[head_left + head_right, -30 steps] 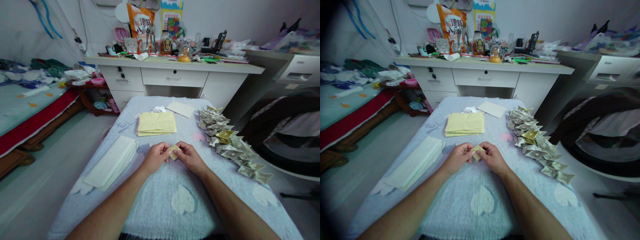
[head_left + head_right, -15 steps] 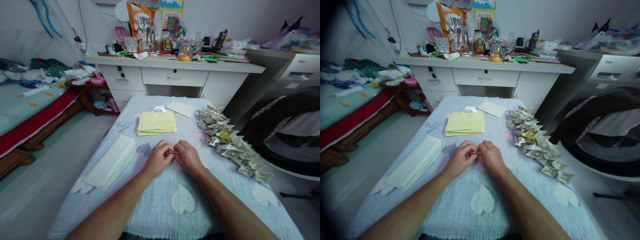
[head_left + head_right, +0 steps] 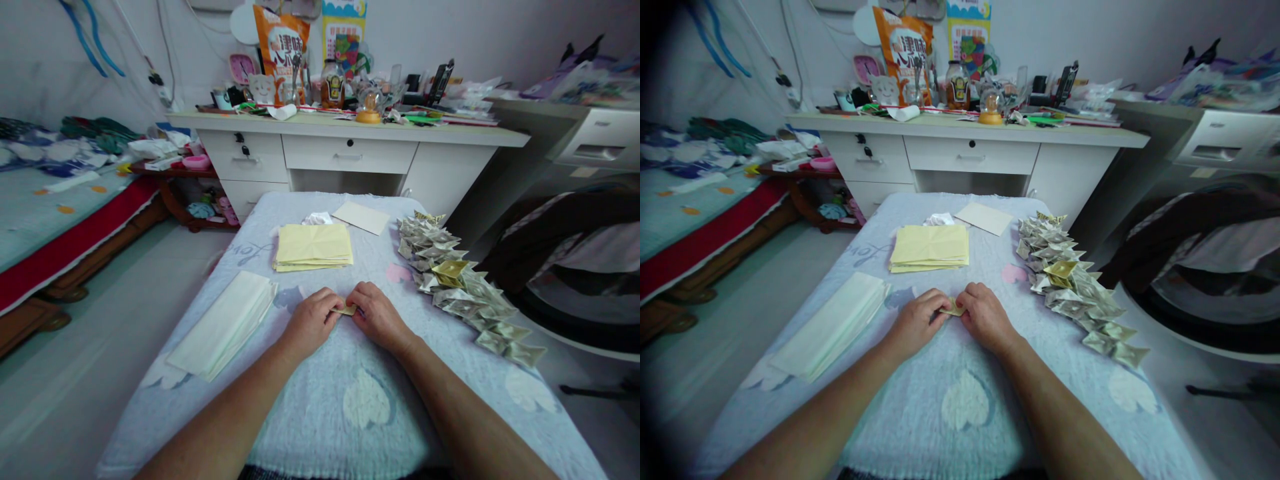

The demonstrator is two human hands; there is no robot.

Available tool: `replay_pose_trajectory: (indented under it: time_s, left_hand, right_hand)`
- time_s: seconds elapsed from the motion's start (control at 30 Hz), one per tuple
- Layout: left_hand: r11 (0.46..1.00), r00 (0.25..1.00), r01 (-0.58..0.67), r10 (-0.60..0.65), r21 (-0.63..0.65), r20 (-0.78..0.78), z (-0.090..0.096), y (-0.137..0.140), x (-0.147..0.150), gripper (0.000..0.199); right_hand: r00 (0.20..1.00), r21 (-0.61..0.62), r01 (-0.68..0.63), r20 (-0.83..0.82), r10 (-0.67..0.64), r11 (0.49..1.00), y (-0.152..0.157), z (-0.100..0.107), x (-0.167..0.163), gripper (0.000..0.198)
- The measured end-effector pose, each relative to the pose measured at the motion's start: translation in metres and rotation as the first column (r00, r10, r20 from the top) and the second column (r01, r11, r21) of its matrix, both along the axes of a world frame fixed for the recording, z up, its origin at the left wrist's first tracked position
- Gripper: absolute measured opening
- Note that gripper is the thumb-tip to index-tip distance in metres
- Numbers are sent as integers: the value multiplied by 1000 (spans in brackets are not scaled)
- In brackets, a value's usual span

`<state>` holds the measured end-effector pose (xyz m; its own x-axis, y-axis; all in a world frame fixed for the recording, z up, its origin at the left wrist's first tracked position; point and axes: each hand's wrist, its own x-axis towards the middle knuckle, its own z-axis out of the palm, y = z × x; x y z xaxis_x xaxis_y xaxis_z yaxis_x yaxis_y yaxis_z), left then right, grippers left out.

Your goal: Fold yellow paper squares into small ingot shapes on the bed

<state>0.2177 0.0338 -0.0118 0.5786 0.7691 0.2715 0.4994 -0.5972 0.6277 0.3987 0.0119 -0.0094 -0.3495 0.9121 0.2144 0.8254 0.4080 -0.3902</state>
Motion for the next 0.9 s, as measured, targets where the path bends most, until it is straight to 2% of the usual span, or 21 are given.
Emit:
replay_pose_trajectory:
  time_s: [0.13, 0.27, 0.47, 0.77, 0.9]
  left_hand:
    - [996, 990, -1, 13, 84, -141, -2, -2, -1, 9]
    - [993, 982, -1, 23, 119, -186, -2, -1, -2, 6]
    - [994, 984, -76, 87, 79, -157, -3, 0, -2, 8]
    - [980, 965, -197, 197, 16, -173, -2, 5, 1, 19]
    - [972, 953, -233, 231, 12, -195, -2, 6, 2, 14]
  right_hand:
    - [998, 7, -49, -47, 49, 999, 0, -2, 1, 21]
    - [994, -18, -56, -90, 54, 998, 1, -3, 4, 18]
    - [995, -71, 24, -98, -31, 997, 2, -1, 8, 3]
    - [982, -129, 162, -73, -172, 978, 4, -1, 7, 10]
    - [977, -128, 195, -57, -203, 972, 5, -1, 5, 11]
